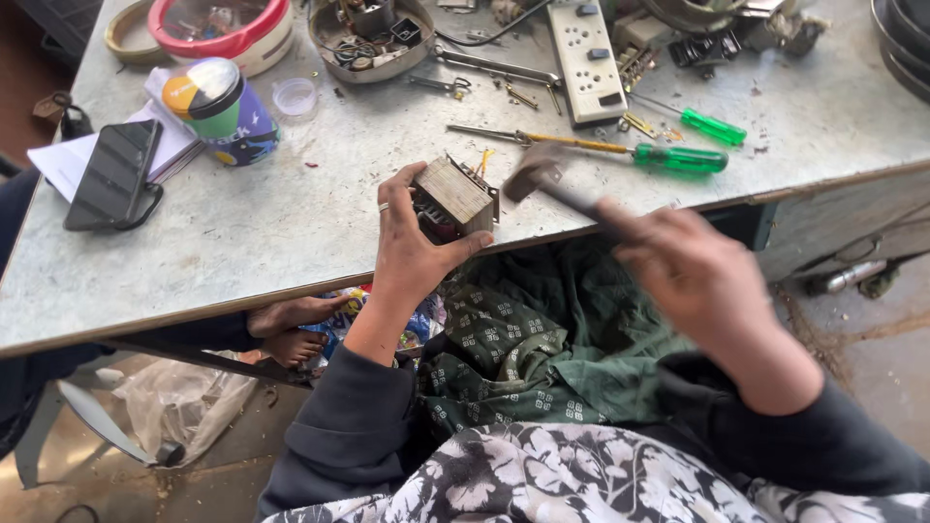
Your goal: The person disassembles and repairs an electrical transformer using pliers, a screwdriver, and a hammer on a workbench.
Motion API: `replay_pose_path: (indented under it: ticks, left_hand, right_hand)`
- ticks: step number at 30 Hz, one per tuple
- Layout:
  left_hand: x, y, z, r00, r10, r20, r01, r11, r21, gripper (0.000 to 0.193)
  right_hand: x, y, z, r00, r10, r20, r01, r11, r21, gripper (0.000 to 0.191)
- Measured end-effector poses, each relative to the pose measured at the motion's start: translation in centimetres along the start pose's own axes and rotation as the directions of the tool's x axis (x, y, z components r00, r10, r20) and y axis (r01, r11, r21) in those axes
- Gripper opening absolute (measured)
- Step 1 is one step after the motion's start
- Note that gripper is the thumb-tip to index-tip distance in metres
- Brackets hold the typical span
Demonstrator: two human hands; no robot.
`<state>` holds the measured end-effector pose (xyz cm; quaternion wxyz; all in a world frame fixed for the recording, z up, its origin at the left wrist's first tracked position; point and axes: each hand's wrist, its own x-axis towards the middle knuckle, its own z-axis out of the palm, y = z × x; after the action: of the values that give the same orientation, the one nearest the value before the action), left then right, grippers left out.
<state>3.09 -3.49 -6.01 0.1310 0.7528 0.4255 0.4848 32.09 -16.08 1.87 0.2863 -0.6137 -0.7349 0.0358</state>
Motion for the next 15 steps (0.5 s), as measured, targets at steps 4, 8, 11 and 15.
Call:
replay_pose_path:
  ticks: [4, 8, 11, 15]
  left_hand:
    - [-0.1, 0.3, 0.6, 0.997, -0.07, -0.018, 0.069, 0.996, -0.062, 0.12]
    - [-0.1, 0.3, 0.9, 0.996, -0.073, -0.053, 0.072, 0.997, -0.016, 0.108]
    - [0.0, 0.7, 0.5, 0.992, -0.121, -0.045, 0.12, 0.993, -0.012, 0.097]
    - [0.0, 1.5, -0.7, 0.997, -0.076, -0.023, 0.073, 0.991, -0.115, 0.095]
  right_hand:
    - [-0.7, 4.0, -2.8, 0.956, 0.065, -0.287, -0.115, 0.98, -0.16, 0.024]
    - [0.8, 11.7, -3.9, 0.91, 0.016, -0.414, -0.226, 0.856, -0.464, 0.043]
    - [2.3, 18.2, -3.3, 0.92, 0.085, -0.384, -0.241, 0.894, -0.379, 0.039]
    - [3.8, 24.2, -1.1, 0.939, 0.067, -0.339, -0.216, 0.879, -0.425, 0.038]
